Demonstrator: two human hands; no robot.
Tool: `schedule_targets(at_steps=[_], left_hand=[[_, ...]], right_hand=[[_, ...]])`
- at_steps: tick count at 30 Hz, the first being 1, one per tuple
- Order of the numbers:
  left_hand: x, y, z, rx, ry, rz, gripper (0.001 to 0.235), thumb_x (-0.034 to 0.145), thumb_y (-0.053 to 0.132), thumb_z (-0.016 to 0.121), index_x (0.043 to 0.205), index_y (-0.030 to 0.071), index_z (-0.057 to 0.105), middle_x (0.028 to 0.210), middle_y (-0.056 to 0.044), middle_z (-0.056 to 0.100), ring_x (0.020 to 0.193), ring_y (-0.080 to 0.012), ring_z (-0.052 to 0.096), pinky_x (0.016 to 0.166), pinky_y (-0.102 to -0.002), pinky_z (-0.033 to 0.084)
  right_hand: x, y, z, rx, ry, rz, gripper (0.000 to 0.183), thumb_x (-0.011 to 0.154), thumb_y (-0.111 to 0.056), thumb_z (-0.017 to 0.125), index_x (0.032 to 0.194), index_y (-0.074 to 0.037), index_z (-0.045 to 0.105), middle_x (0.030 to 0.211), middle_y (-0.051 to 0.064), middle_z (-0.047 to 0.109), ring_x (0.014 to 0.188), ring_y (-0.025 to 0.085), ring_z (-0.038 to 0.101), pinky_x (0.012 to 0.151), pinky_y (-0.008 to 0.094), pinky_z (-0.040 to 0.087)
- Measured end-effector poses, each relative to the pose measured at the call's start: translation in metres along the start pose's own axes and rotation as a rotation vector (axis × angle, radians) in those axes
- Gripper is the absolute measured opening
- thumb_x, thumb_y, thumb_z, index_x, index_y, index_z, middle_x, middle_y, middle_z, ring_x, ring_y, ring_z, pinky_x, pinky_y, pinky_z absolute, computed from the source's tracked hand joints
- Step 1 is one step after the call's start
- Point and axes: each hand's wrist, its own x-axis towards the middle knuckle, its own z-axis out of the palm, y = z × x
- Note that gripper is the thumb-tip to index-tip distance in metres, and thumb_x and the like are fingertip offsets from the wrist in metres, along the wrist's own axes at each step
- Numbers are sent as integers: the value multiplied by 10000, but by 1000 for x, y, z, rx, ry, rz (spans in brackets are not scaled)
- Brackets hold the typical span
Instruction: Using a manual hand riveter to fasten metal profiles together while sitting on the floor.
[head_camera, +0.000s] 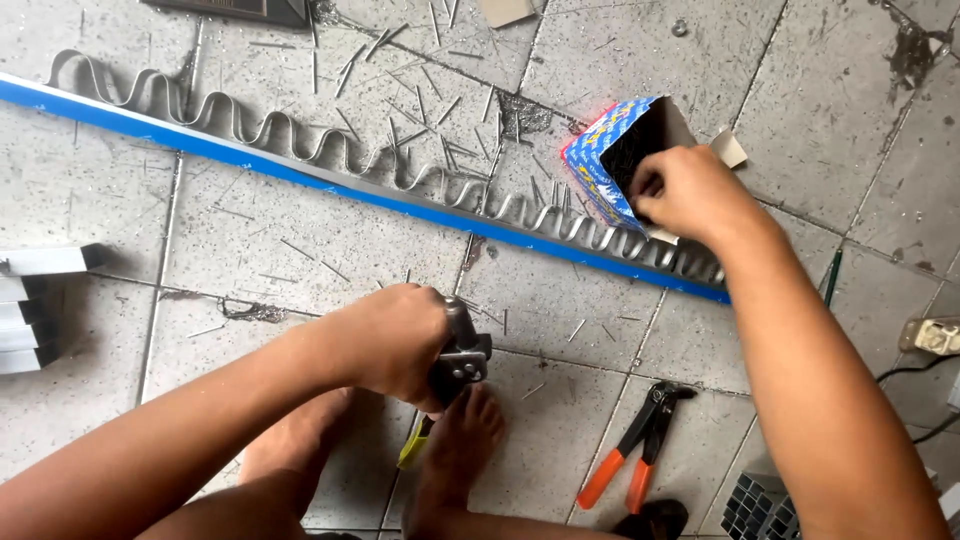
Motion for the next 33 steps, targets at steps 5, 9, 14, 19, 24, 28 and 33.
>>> schedule_targets(at_steps=[5,9,14,19,24,28,33], left_hand=[[17,11,10,59,-25,56,540,483,506,888,759,63,749,703,-84,731,741,-321,749,658,-425,651],[34,19,23,150,-58,79,563,455,514,898,808,100,753,771,-59,742,781,-295,750,686,-392,648],[42,35,21,201,-107,111,563,477,494,899,846,94,758,809,-72,743,803,-312,748,689,-400,645],[40,45,19,202,-182,101,567,502,455,923,886,73,756,841,-95,749,844,-331,747,714,-407,647],[43,44,29,230,-249,88,583,481,458,943,892,89,753,855,-76,749,867,-317,748,735,-399,648],[39,47,19,250,-262,100,566,539,447,924,929,72,758,886,-84,750,878,-312,747,740,-386,647],[43,41,24,281,-230,90,595,508,454,928,922,63,756,880,-93,747,870,-313,748,708,-392,655]], right_hand=[[-80,-43,-50,670,150,-222,83,868,5,662,922,44,613,981,229,739,930,292,732,763,377,610],[-121,-83,-23,1012,-30,-364,107,969,-16,573,1074,8,582,927,225,776,868,275,764,749,396,673],[-155,-112,-8,1069,-86,-448,83,964,-49,599,1033,-4,614,894,222,791,834,288,802,720,409,691],[-166,-111,-3,1082,-58,-449,80,968,-78,616,1010,-10,613,859,206,802,796,255,811,671,376,693],[-171,-115,0,1032,-63,-409,71,943,-65,651,997,-19,649,828,164,817,794,180,792,703,314,675],[-169,-119,16,1054,-16,-385,83,938,-62,666,1005,-13,672,803,167,803,762,170,760,682,328,672],[-174,-115,28,1133,38,-299,142,950,-136,679,1042,-29,665,788,152,802,766,139,734,683,306,658]])
